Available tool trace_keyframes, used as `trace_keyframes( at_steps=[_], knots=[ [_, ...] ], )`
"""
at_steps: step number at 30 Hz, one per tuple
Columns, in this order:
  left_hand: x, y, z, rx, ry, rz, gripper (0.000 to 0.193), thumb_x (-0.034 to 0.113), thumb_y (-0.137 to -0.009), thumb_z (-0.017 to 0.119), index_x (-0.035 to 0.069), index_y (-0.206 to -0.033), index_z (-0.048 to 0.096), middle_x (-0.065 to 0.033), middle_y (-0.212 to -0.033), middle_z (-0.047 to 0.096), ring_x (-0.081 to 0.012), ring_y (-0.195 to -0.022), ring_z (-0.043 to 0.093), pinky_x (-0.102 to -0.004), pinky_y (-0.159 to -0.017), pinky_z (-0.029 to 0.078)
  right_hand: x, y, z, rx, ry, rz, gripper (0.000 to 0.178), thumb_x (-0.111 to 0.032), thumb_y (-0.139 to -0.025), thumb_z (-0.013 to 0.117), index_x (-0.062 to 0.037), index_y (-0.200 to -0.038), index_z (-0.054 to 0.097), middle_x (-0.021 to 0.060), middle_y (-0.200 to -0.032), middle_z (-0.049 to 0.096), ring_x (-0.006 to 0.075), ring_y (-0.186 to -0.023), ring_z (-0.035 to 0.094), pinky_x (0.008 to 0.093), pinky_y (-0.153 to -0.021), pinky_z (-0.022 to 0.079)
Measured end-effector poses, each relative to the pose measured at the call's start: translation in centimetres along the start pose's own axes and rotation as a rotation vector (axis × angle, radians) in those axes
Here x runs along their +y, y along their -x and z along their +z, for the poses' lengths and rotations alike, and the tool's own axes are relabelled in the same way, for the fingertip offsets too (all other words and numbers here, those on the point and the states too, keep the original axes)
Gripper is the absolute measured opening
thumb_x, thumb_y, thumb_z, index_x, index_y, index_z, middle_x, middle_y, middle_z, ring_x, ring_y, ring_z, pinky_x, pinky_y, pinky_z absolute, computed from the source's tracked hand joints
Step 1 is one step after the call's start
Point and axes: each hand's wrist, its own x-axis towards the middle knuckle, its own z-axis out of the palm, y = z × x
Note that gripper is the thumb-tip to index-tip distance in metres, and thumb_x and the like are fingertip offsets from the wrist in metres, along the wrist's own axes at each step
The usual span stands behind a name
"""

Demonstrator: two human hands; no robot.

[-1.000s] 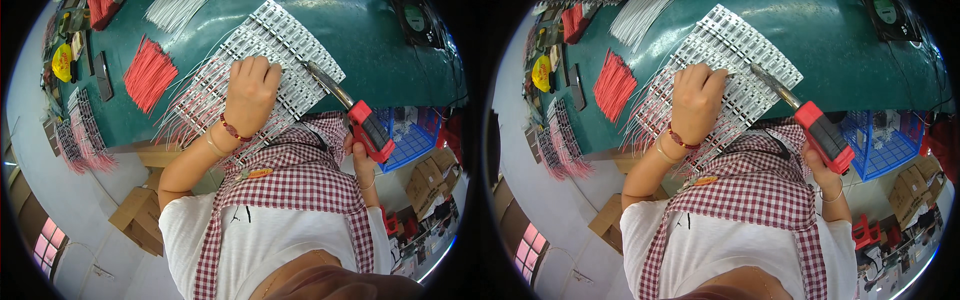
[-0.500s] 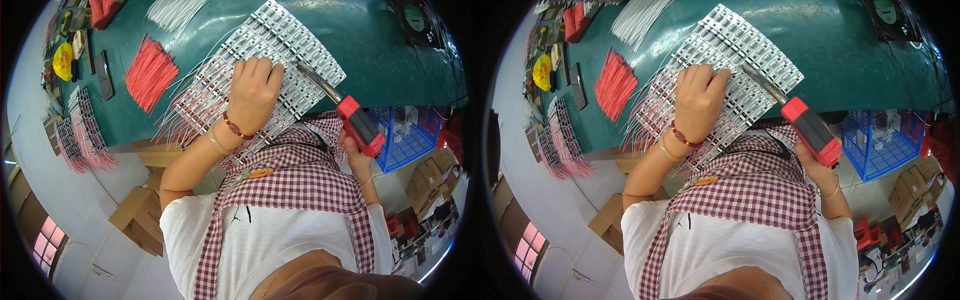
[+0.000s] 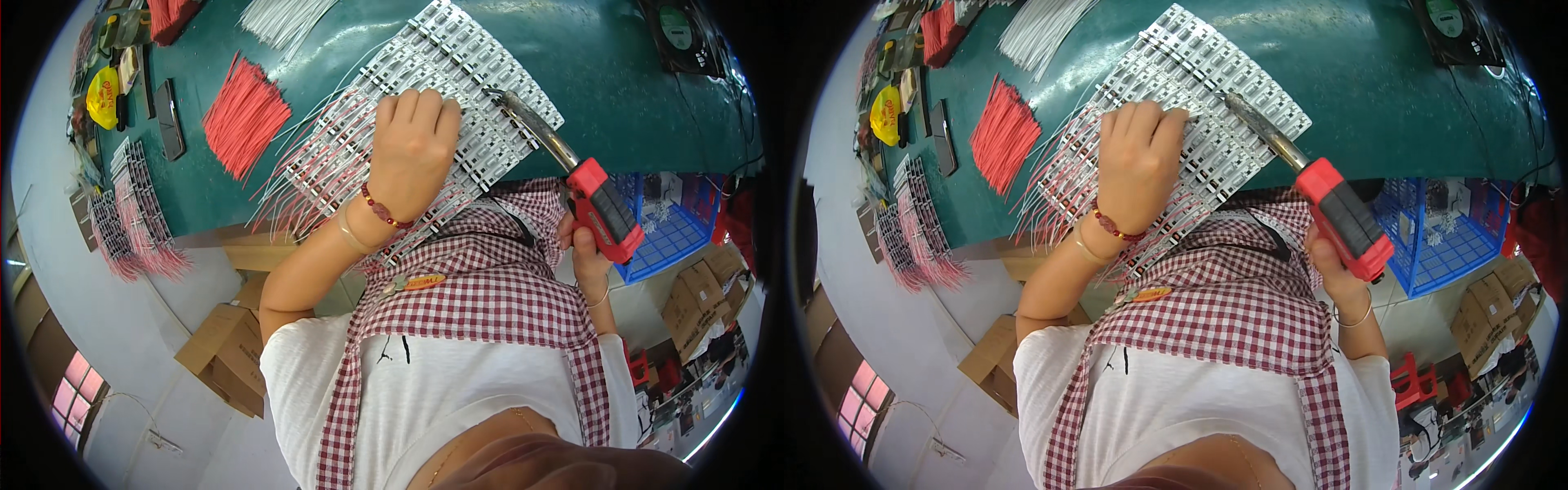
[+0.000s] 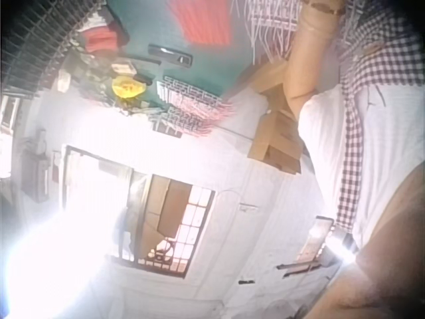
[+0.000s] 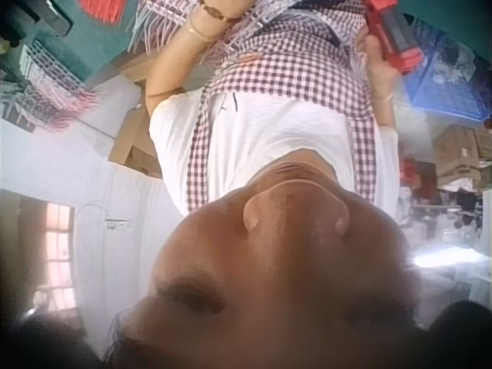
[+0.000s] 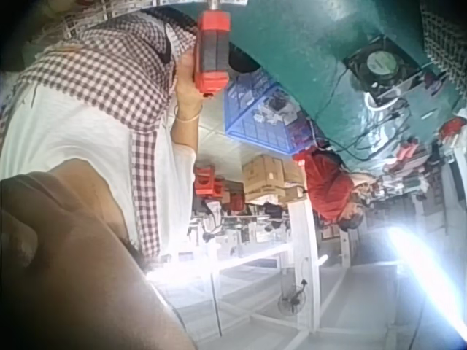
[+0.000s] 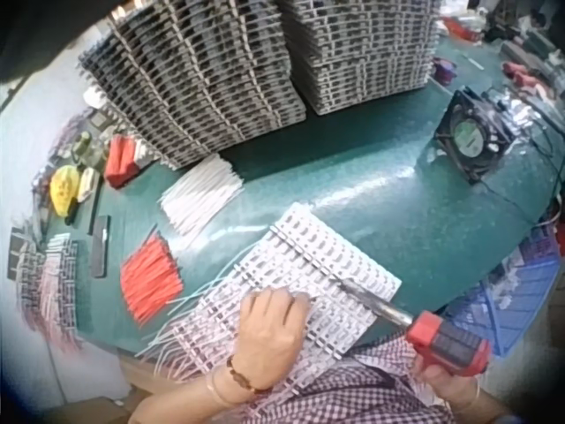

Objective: The person uses a soldering iron to attach red and white wires to a white plastic grid. They repeatedly pick up individual wires, place them into the grid slots, and apply the soldering iron to secure them.

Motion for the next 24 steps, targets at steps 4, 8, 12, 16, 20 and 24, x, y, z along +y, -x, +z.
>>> trace_keyframes(
  at_steps=[4, 8, 12, 16, 20, 24],
  knots=[
    [0.3, 0.2, -1.5, 0.081, 0.018, -0.009, 0.024, 0.004, -0.07, 0.061, 0.005, -0.093, 0.065, -0.0051, -0.077, 0.05, -0.0208, -0.075, 0.05, -0.0335, -0.067, 0.038, 0.0, 0.3, -0.4, 0.007, -0.043, 0.022, 0.029, -0.027, -0.089, 0.064, 0.0011, -0.091, 0.059, 0.0026, -0.069, 0.055, 0.0101, -0.06, 0.05, 0.0238, -0.055, 0.039],
    [0.7, 0.1, -1.0, 0.096, 0.132, 0.009, 0.022, 0.002, -0.069, 0.061, 0.004, -0.091, 0.066, -0.0055, -0.078, 0.051, -0.0214, -0.075, 0.051, -0.033, -0.066, 0.039, 0.7, 0.2, -0.5, 0.005, 0.044, -0.017, 0.062, -0.045, -0.088, 0.061, 0.0047, -0.124, 0.049, 0.0059, -0.066, 0.055, 0.01, -0.051, 0.047, 0.0226, -0.047, 0.036],
    [0.8, 0.3, 0.5, 0.072, 0.165, 0.003, 0.024, 0.001, -0.069, 0.061, 0.003, -0.092, 0.066, -0.0059, -0.078, 0.05, -0.0223, -0.074, 0.05, -0.0334, -0.066, 0.04, 0.6, 0.4, -0.6, -0.046, 0.012, 0.027, 0.034, -0.029, -0.089, 0.062, 0.0024, -0.101, 0.056, 0.0042, -0.071, 0.056, 0.01, -0.058, 0.05, 0.024, -0.053, 0.039],
    [0.7, 0.3, 0.7, 0.07, 0.189, -0.008, 0.024, 0.0, -0.069, 0.061, 0.003, -0.092, 0.066, -0.0063, -0.077, 0.049, -0.0225, -0.073, 0.05, -0.034, -0.066, 0.04, 1.0, 0.7, -0.9, -0.052, -0.001, 0.069, 0.02, -0.018, -0.089, 0.063, 0.0008, -0.092, 0.06, 0.0029, -0.076, 0.058, 0.0099, -0.064, 0.052, 0.0248, -0.058, 0.042],
    [0.7, 0.2, 0.9, 0.066, 0.191, -0.013, 0.024, 0.0, -0.07, 0.061, 0.003, -0.092, 0.066, -0.0063, -0.077, 0.049, -0.0226, -0.073, 0.049, -0.0341, -0.066, 0.04, 1.3, 0.8, -1.1, -0.05, 0.008, 0.067, 0.019, -0.016, -0.088, 0.063, 0.001, -0.097, 0.061, 0.0033, -0.08, 0.059, 0.0105, -0.069, 0.054, 0.0253, -0.061, 0.044],
    [0.7, 0.2, 1.0, 0.064, 0.19, -0.018, 0.023, 0.0, -0.07, 0.061, 0.004, -0.091, 0.066, -0.0063, -0.076, 0.048, -0.0226, -0.073, 0.049, -0.034, -0.067, 0.04, 2.1, 0.9, -1.7, -0.082, 0.097, 0.042, 0.02, -0.013, -0.088, 0.063, 0.0022, -0.101, 0.061, 0.0046, -0.085, 0.061, 0.0125, -0.074, 0.056, 0.0272, -0.066, 0.046]
  ],
)
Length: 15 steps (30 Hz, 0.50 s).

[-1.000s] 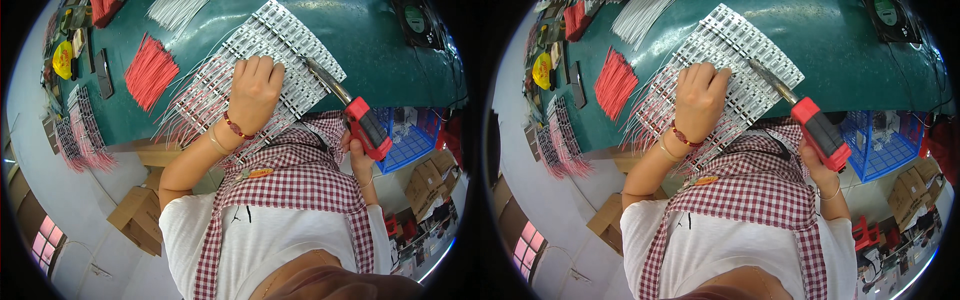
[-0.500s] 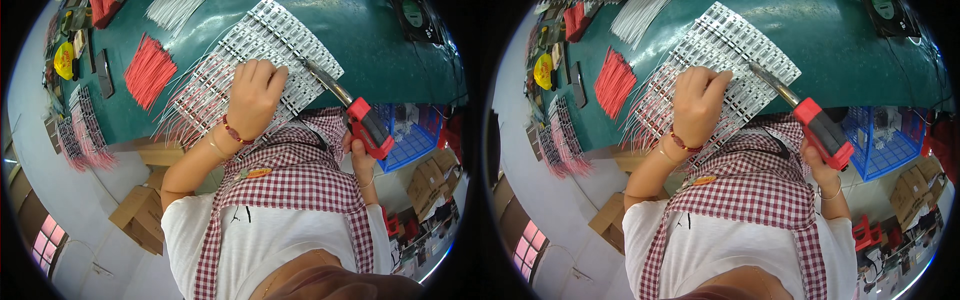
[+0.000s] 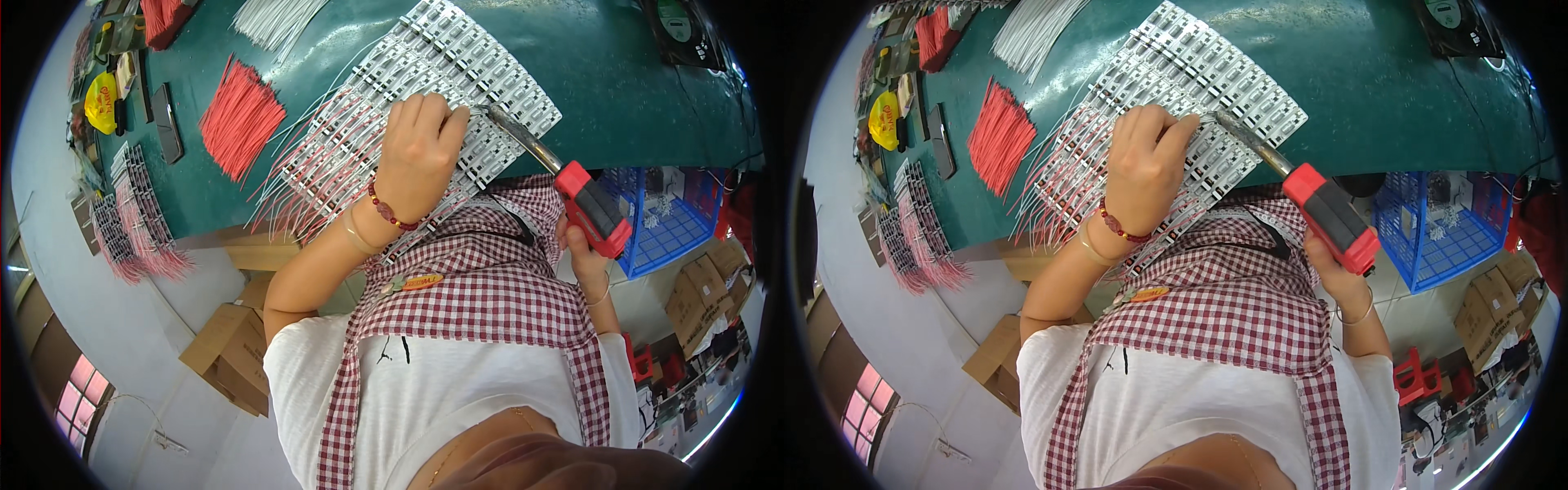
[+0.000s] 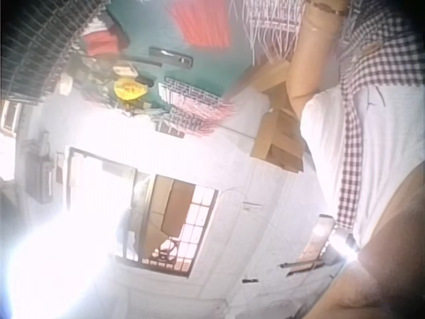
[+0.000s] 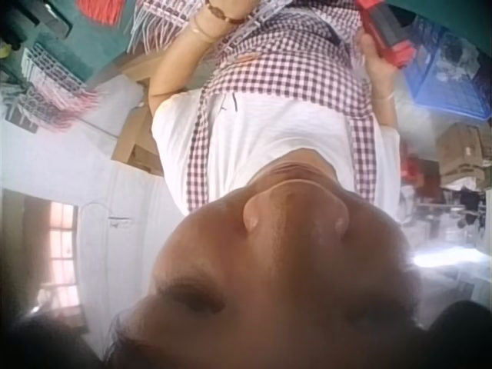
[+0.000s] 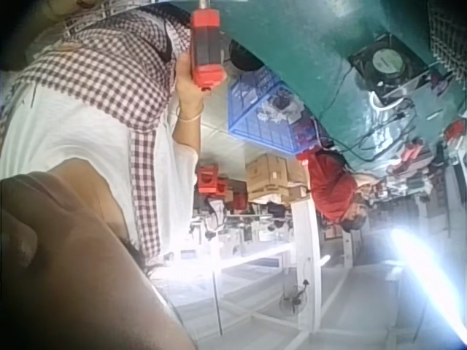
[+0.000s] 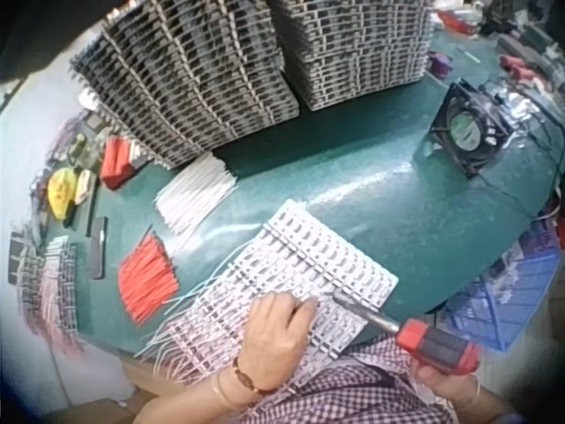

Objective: The person uses a soldering iron to attach red and white wires to a white plastic grid. They repeatedly pick up individual wires, place them into the grid slots, and apply the soldering iron to secure them.

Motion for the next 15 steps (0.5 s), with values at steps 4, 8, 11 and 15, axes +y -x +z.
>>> trace_keyframes(
  at_steps=[4, 8, 11, 15],
  knots=[
    [0.0, -0.2, 0.0, -0.014, 0.003, -0.005, 0.022, -0.001, -0.07, 0.06, 0.004, -0.09, 0.065, -0.0061, -0.077, 0.048, -0.0227, -0.073, 0.049, -0.034, -0.067, 0.04, 0.8, 0.5, -0.2, 0.038, 0.046, -0.034, 0.023, -0.012, -0.088, 0.063, 0.0025, -0.105, 0.061, 0.0056, -0.09, 0.063, 0.0138, -0.08, 0.059, 0.0292, -0.072, 0.048],
    [0.0, -0.2, -0.1, -0.024, 0.002, -0.001, 0.022, -0.001, -0.07, 0.06, 0.004, -0.091, 0.065, -0.0061, -0.076, 0.048, -0.0226, -0.073, 0.049, -0.0338, -0.067, 0.039, 0.2, 0.6, -0.1, 0.047, -0.079, -0.023, 0.026, -0.013, -0.088, 0.064, 0.0018, -0.108, 0.061, 0.0065, -0.094, 0.064, 0.0144, -0.084, 0.06, 0.0298, -0.074, 0.049],
    [-0.1, -0.1, 0.0, -0.024, -0.004, 0.002, 0.023, -0.001, -0.069, 0.06, 0.004, -0.091, 0.065, -0.0061, -0.076, 0.048, -0.0226, -0.073, 0.049, -0.0337, -0.067, 0.039, 0.0, 0.7, -0.3, 0.019, -0.08, 0.009, 0.025, -0.013, -0.087, 0.064, 0.0013, -0.108, 0.061, 0.0072, -0.095, 0.064, 0.0152, -0.085, 0.06, 0.0302, -0.073, 0.049],
    [-0.1, -0.2, 0.0, -0.024, -0.008, 0.004, 0.022, -0.001, -0.069, 0.06, 0.004, -0.091, 0.065, -0.0062, -0.077, 0.047, -0.0226, -0.073, 0.048, -0.0338, -0.067, 0.039, 0.4, 0.1, -0.4, -0.013, 0.12, 0.002, 0.022, -0.01, -0.085, 0.065, 0.001, -0.104, 0.063, 0.0088, -0.095, 0.065, 0.0177, -0.086, 0.062, 0.0312, -0.073, 0.049]
  ],
)
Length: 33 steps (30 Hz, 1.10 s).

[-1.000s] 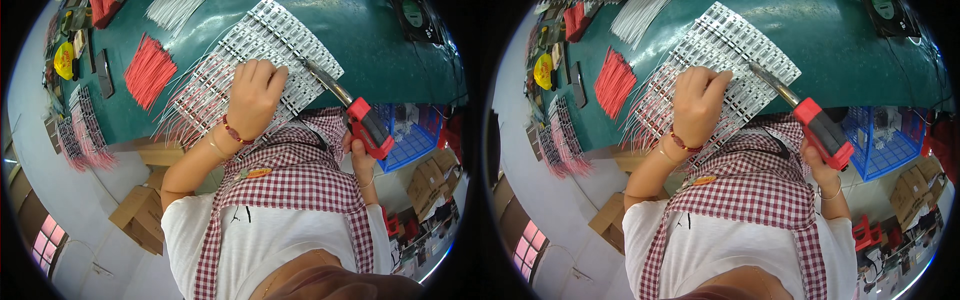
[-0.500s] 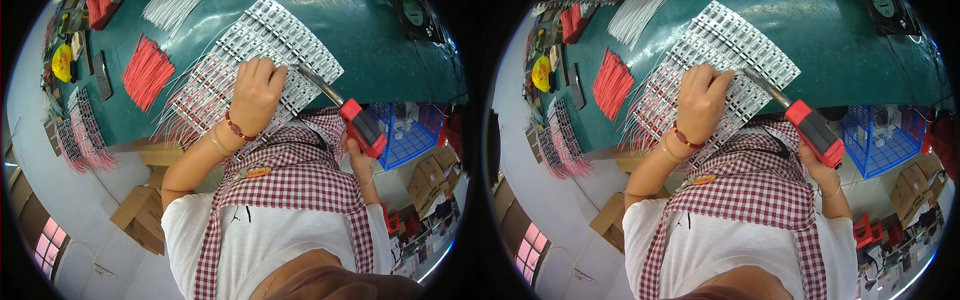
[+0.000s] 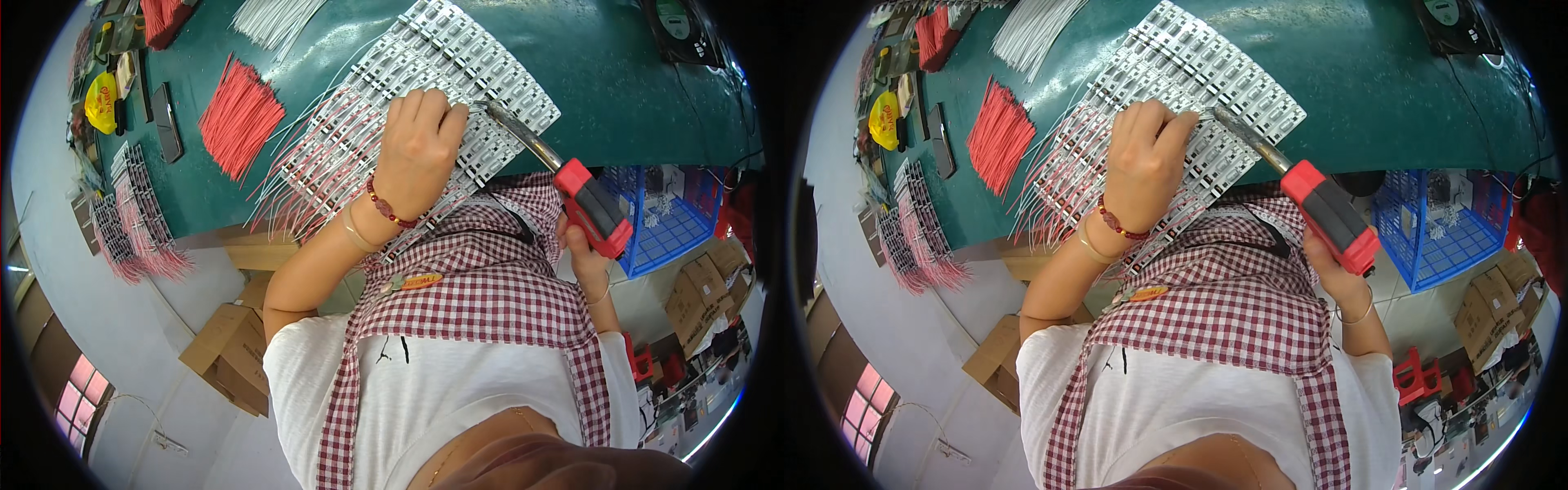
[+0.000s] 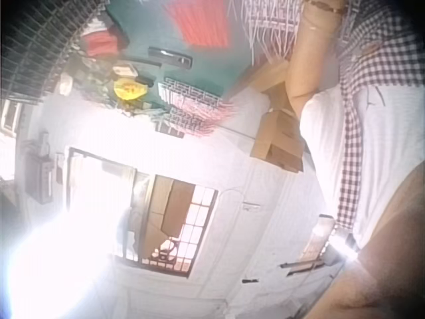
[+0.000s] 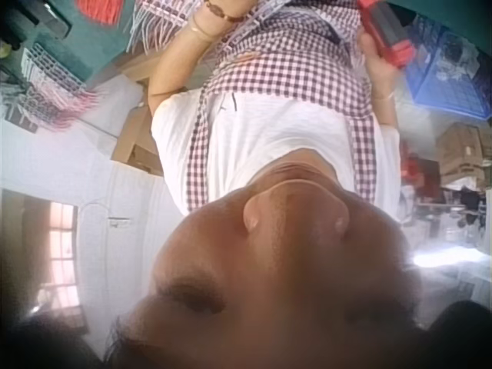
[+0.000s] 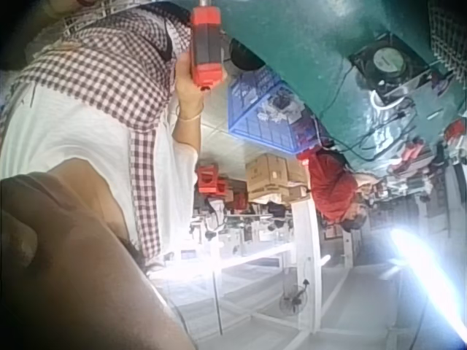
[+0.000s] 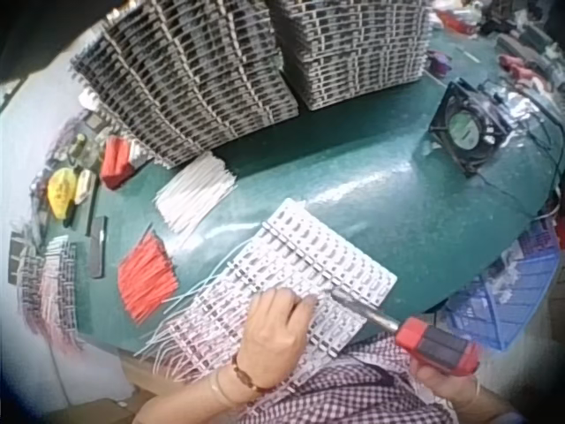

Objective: The person uses a soldering iron to attach red and white wires to a white plastic grid. They repeatedly pick up individual wires, place them into the grid slots, and apply the soldering iron to secure them.

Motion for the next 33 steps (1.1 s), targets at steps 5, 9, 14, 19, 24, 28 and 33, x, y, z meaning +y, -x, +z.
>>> trace_keyframes(
  at_steps=[5, 9, 14, 19, 24, 28, 33],
  knots=[
    [0.0, -0.1, 0.0, -0.001, 0.003, 0.001, 0.022, -0.001, -0.07, 0.06, 0.004, -0.09, 0.064, -0.006, -0.077, 0.047, -0.0224, -0.073, 0.048, -0.0338, -0.067, 0.039, 0.4, 0.2, 0.1, 0.033, 0.049, -0.025, 0.02, -0.009, -0.084, 0.064, 0.0008, -0.101, 0.064, 0.0095, -0.094, 0.065, 0.02, -0.085, 0.063, 0.0315, -0.074, 0.049],
    [0.0, 0.0, 0.0, 0.0, -0.002, -0.004, 0.022, -0.001, -0.07, 0.06, 0.005, -0.09, 0.064, -0.0057, -0.077, 0.047, -0.0222, -0.073, 0.048, -0.0339, -0.067, 0.039, 0.3, 0.8, -0.2, 0.032, -0.03, -0.032, 0.02, -0.014, -0.087, 0.063, 0.0014, -0.1, 0.064, 0.0066, -0.091, 0.064, 0.017, -0.083, 0.061, 0.0305, -0.074, 0.048],
    [0.0, 0.0, 0.3, -0.002, -0.027, -0.004, 0.021, -0.001, -0.07, 0.061, 0.005, -0.09, 0.064, -0.0055, -0.076, 0.048, -0.0221, -0.073, 0.048, -0.0344, -0.066, 0.038, -1.5, 0.1, 0.0, 0.019, -0.182, -0.003, 0.021, -0.019, -0.089, 0.063, 0.0015, -0.095, 0.063, 0.0029, -0.081, 0.06, 0.0118, -0.072, 0.055, 0.0269, -0.065, 0.044],
    [0.0, -0.2, -0.1, -0.016, -0.067, 0.003, 0.02, 0.0, -0.07, 0.062, 0.005, -0.089, 0.063, -0.0054, -0.076, 0.048, -0.0222, -0.072, 0.048, -0.0349, -0.065, 0.038, -2.1, -0.3, 0.2, 0.022, -0.177, -0.004, 0.022, -0.021, -0.089, 0.063, 0.0009, -0.089, 0.062, 0.0019, -0.073, 0.058, 0.0105, -0.063, 0.052, 0.0254, -0.058, 0.041],
    [0.8, 0.0, -0.7, 0.025, -0.024, 0.046, 0.023, 0.0, -0.07, 0.061, 0.004, -0.092, 0.065, -0.0058, -0.076, 0.048, -0.0226, -0.072, 0.049, -0.0346, -0.065, 0.038, -1.9, -0.1, 0.4, 0.047, -0.206, -0.046, 0.024, -0.022, -0.089, 0.063, 0.0013, -0.094, 0.062, 0.0026, -0.077, 0.059, 0.0112, -0.067, 0.053, 0.0258, -0.061, 0.042],
    [1.1, 0.5, -0.1, 0.003, 0.034, 0.025, 0.024, -0.001, -0.07, 0.06, 0.003, -0.093, 0.066, -0.0062, -0.076, 0.048, -0.0227, -0.073, 0.049, -0.0343, -0.065, 0.039, -1.0, 0.3, 0.9, 0.103, -0.085, -0.069, 0.055, -0.043, -0.089, 0.06, 0.0055, -0.113, 0.051, 0.0056, -0.065, 0.054, 0.0107, -0.053, 0.047, 0.0238, -0.047, 0.037],
    [1.1, 0.6, 0.4, 0.011, 0.019, 0.016, 0.023, -0.001, -0.07, 0.061, 0.003, -0.093, 0.065, -0.0064, -0.076, 0.048, -0.0229, -0.072, 0.049, -0.0342, -0.065, 0.039, -0.5, 0.8, 1.0, 0.108, -0.066, -0.055, 0.052, -0.04, -0.09, 0.06, 0.0056, -0.113, 0.052, 0.0051, -0.066, 0.053, 0.01, -0.054, 0.047, 0.0236, -0.049, 0.038]
  ],
)
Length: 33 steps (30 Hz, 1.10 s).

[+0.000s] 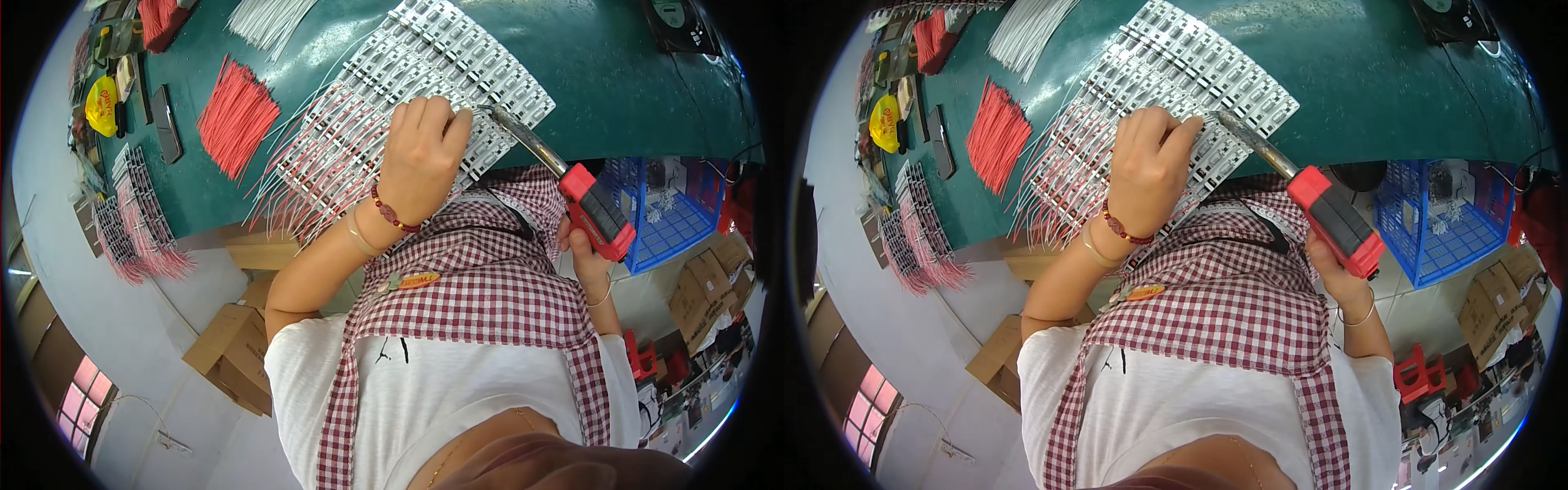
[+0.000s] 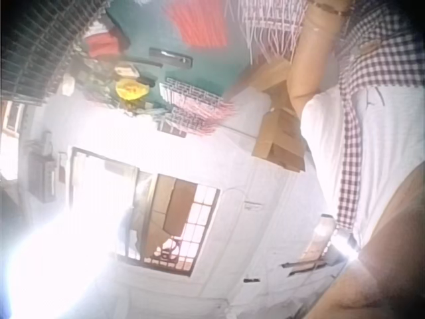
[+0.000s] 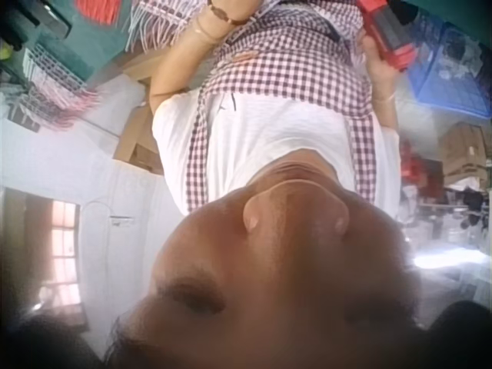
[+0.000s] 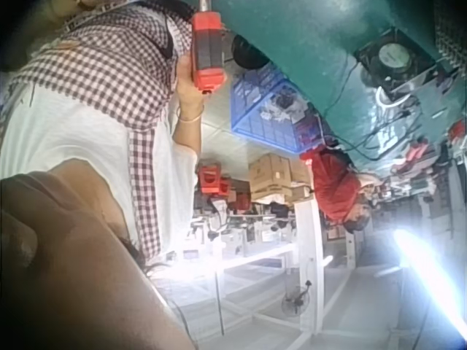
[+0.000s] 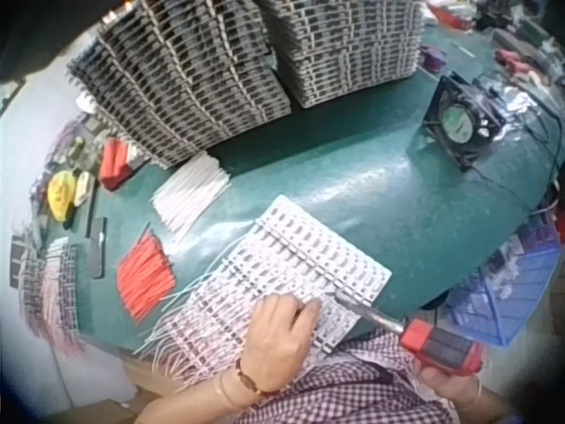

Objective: The person uses a soldering iron to attach red and white wires to a white plastic grid. They repeatedly pick up individual wires, place them into the grid slots, and apply the soldering iron to secure them.

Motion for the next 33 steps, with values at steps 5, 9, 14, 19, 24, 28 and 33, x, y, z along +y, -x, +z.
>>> trace_keyframes(
  at_steps=[5, 9, 14, 19, 24, 28, 33],
  knots=[
    [0.1, -0.1, -0.1, -0.003, 0.001, -0.015, 0.022, -0.001, -0.07, 0.061, 0.003, -0.092, 0.065, -0.0064, -0.076, 0.047, -0.0227, -0.072, 0.049, -0.0341, -0.065, 0.039, 1.3, 0.2, -1.4, -0.099, 0.038, 0.0, 0.023, -0.016, -0.088, 0.063, 0.0019, -0.103, 0.061, 0.0051, -0.089, 0.063, 0.0142, -0.079, 0.058, 0.0295, -0.069, 0.047],
    [0.1, -0.1, -0.1, -0.018, -0.001, -0.013, 0.022, -0.001, -0.071, 0.061, 0.004, -0.091, 0.065, -0.006, -0.076, 0.047, -0.0226, -0.072, 0.049, -0.0341, -0.065, 0.038, -0.1, 0.2, -1.2, -0.062, -0.039, 0.043, 0.022, -0.016, -0.088, 0.064, 0.002, -0.1, 0.062, 0.0049, -0.085, 0.062, 0.0139, -0.074, 0.057, 0.0287, -0.067, 0.046],
    [0.0, -0.3, -0.3, -0.044, -0.026, -0.026, 0.021, -0.001, -0.071, 0.062, 0.005, -0.09, 0.064, -0.0058, -0.076, 0.047, -0.0228, -0.072, 0.049, -0.0344, -0.065, 0.038, -0.1, 0.2, -1.7, -0.101, -0.127, 0.065, 0.022, -0.017, -0.088, 0.064, 0.0016, -0.099, 0.062, 0.0043, -0.082, 0.062, 0.0135, -0.072, 0.057, 0.0278, -0.066, 0.046],
    [-0.1, -0.2, -0.2, -0.044, -0.034, -0.026, 0.021, -0.001, -0.07, 0.062, 0.005, -0.09, 0.064, -0.006, -0.076, 0.047, -0.023, -0.072, 0.049, -0.0345, -0.066, 0.038, 0.2, -0.1, -1.0, -0.037, 0.029, 0.023, 0.021, -0.015, -0.084, 0.067, 0.0018, -0.097, 0.063, 0.0068, -0.084, 0.064, 0.0176, -0.072, 0.06, 0.0288, -0.066, 0.047],
    [-0.1, -0.2, -0.2, -0.032, -0.023, -0.017, 0.02, -0.001, -0.071, 0.062, 0.005, -0.09, 0.064, -0.0059, -0.076, 0.047, -0.0227, -0.072, 0.049, -0.0342, -0.066, 0.038, 0.8, -0.1, -0.9, -0.029, 0.127, -0.005, 0.02, -0.013, -0.082, 0.067, 0.0016, -0.095, 0.065, 0.0076, -0.08, 0.064, 0.0194, -0.071, 0.061, 0.0299, -0.065, 0.047],
    [-0.1, -0.2, -0.2, -0.036, -0.034, -0.019, 0.019, 0.0, -0.071, 0.062, 0.005, -0.089, 0.064, -0.0057, -0.076, 0.047, -0.0224, -0.072, 0.049, -0.0344, -0.065, 0.038, -0.1, 0.0, -0.8, 0.016, 0.053, -0.031, 0.021, -0.018, -0.084, 0.067, 0.0015, -0.092, 0.063, 0.006, -0.076, 0.061, 0.0163, -0.069, 0.058, 0.0291, -0.063, 0.046],
    [-0.1, -0.3, -0.1, -0.039, -0.066, -0.016, 0.019, 0.0, -0.071, 0.062, 0.005, -0.089, 0.063, -0.0056, -0.075, 0.047, -0.0222, -0.071, 0.048, -0.0344, -0.065, 0.037, -1.5, -0.4, -0.8, -0.05, -0.146, 0.039, 0.026, -0.024, -0.088, 0.064, 0.0013, -0.089, 0.061, 0.0046, -0.076, 0.058, 0.013, -0.067, 0.053, 0.0272, -0.06, 0.042]
  ],
)
